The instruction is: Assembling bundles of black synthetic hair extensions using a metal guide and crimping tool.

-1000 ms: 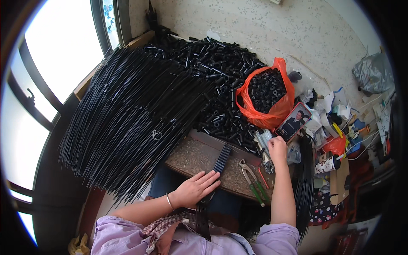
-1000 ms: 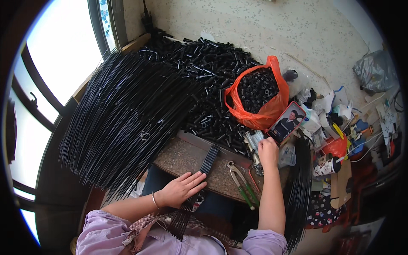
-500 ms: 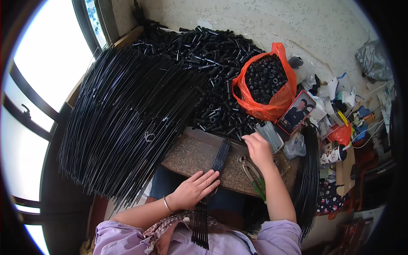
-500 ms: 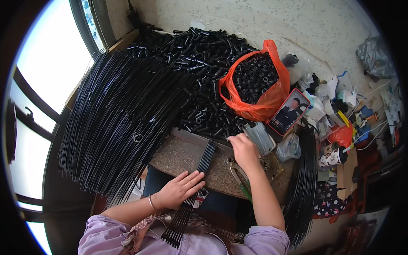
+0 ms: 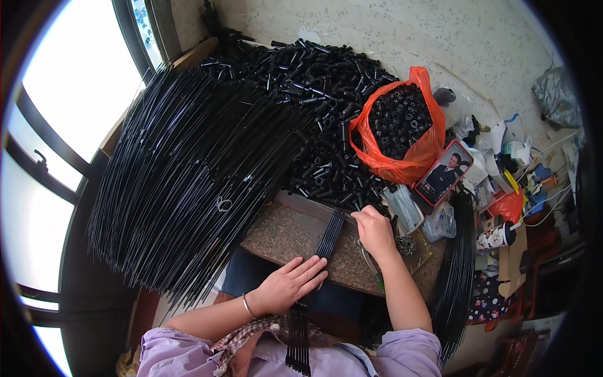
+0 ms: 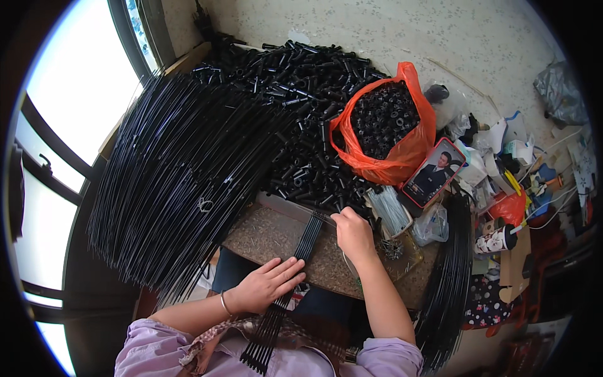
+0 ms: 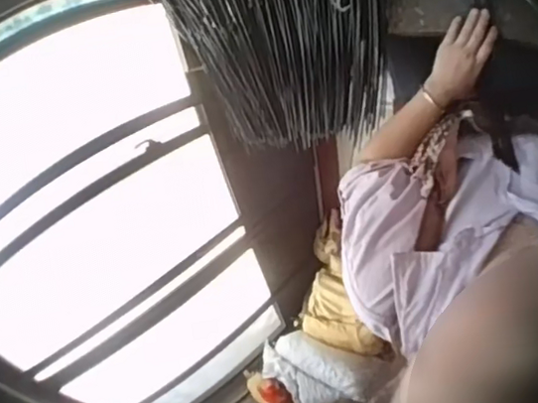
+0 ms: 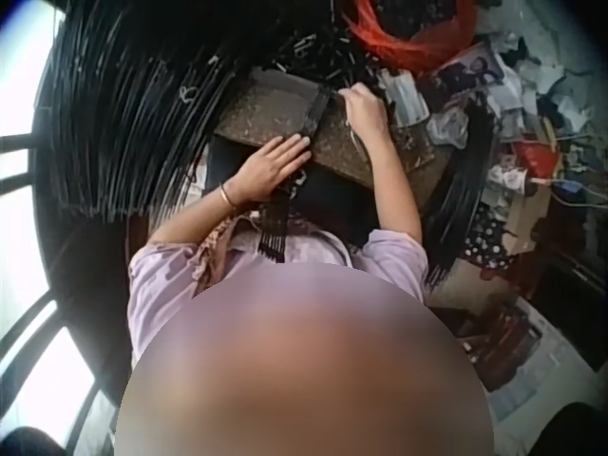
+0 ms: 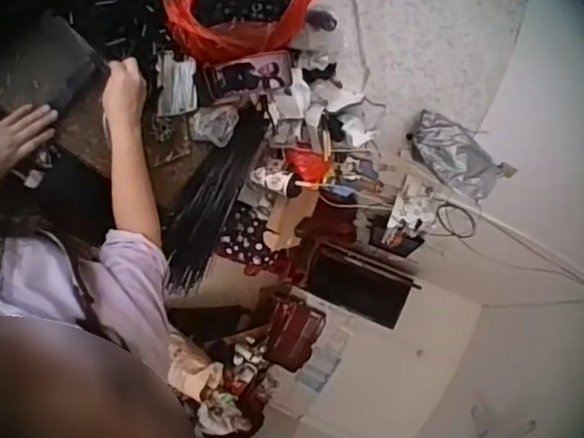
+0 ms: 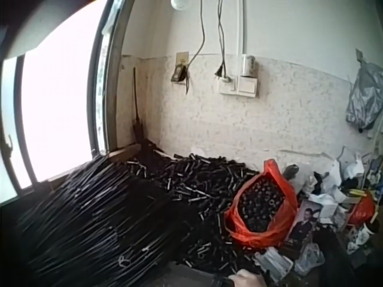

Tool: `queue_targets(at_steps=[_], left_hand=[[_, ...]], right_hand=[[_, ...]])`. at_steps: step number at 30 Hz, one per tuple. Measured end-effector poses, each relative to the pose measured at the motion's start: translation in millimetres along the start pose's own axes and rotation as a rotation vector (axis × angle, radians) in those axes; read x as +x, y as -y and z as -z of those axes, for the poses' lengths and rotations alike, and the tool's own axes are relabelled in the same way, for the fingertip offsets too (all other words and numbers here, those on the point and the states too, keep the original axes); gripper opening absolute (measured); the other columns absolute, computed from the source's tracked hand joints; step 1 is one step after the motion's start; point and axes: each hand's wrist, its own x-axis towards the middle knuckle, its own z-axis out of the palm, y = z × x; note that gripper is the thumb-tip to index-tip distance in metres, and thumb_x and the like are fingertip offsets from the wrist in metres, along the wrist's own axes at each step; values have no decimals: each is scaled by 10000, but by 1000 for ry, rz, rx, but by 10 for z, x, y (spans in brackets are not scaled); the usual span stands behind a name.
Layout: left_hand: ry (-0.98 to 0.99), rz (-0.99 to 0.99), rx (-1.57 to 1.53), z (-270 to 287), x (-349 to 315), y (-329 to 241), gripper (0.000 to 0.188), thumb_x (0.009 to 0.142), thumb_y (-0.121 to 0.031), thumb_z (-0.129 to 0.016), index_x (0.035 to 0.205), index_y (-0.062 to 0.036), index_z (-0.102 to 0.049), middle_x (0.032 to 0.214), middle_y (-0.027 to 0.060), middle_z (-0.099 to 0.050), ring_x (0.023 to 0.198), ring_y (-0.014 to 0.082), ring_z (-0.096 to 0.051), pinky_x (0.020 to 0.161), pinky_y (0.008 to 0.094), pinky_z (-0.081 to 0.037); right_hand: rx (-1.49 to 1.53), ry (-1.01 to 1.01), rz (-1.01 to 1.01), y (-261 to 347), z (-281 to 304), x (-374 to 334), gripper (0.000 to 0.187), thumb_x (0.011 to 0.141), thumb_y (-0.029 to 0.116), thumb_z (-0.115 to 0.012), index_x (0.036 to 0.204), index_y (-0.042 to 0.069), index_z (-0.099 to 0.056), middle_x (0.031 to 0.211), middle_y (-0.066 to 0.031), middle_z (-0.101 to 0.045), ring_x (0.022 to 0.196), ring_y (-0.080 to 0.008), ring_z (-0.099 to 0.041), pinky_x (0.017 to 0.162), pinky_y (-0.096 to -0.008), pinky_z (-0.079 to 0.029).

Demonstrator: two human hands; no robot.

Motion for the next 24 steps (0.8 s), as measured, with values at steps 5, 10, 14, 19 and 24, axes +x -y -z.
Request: queue_targets(at_steps=[5, 10, 14, 19, 24], left_hand=[[-5, 1, 19, -24, -6, 20, 744, 655, -124, -550, 1346, -27, -289, 1432, 157, -228, 1331, 266, -229, 1057, 401, -215], [-12, -11, 10, -8, 4, 14, 731, 671, -140, -543, 1347, -32, -289, 1434, 151, -229, 1331, 257, -231, 1058, 397, -212], [-42, 0, -25, -30, -24, 26, 747, 664, -140, -557, 1350, -34, -283, 1434, 151, -227, 1329, 257, -234, 1060, 394, -212], [9, -5, 25, 30, -32, 16, 796, 632, -145, -593, 1353, -35, -275, 1437, 152, -216, 1330, 254, -231, 1060, 390, -214], [8, -18, -46, 53, -49, 19, 911, 575, -252, -690, 1349, -22, -268, 1437, 157, -202, 1332, 269, -212, 1064, 392, -212]], right_hand=[[37, 18, -70, 17, -34, 60, 101, 791, 37, -530, 841, 39, -618, 818, -125, -562, 729, -332, -586, 634, -400, -480], [-43, 92, -57, 15, -85, 181, 103, 781, 45, -565, 874, 24, -603, 807, -133, -574, 749, -327, -585, 657, -377, -474], [-219, 2, 197, -33, 96, 146, 116, 758, 77, -590, 869, 45, -598, 806, -100, -558, 744, -290, -563, 649, -376, -463], [-347, -42, 355, -246, 175, -106, 159, 716, 61, -616, 875, 59, -610, 803, -72, -534, 718, -256, -545, 623, -357, -459], [-2, -34, 53, 7, -87, 61, 102, 788, 96, -583, 868, 47, -624, 789, -99, -569, 731, -306, -588, 609, -370, -479]])
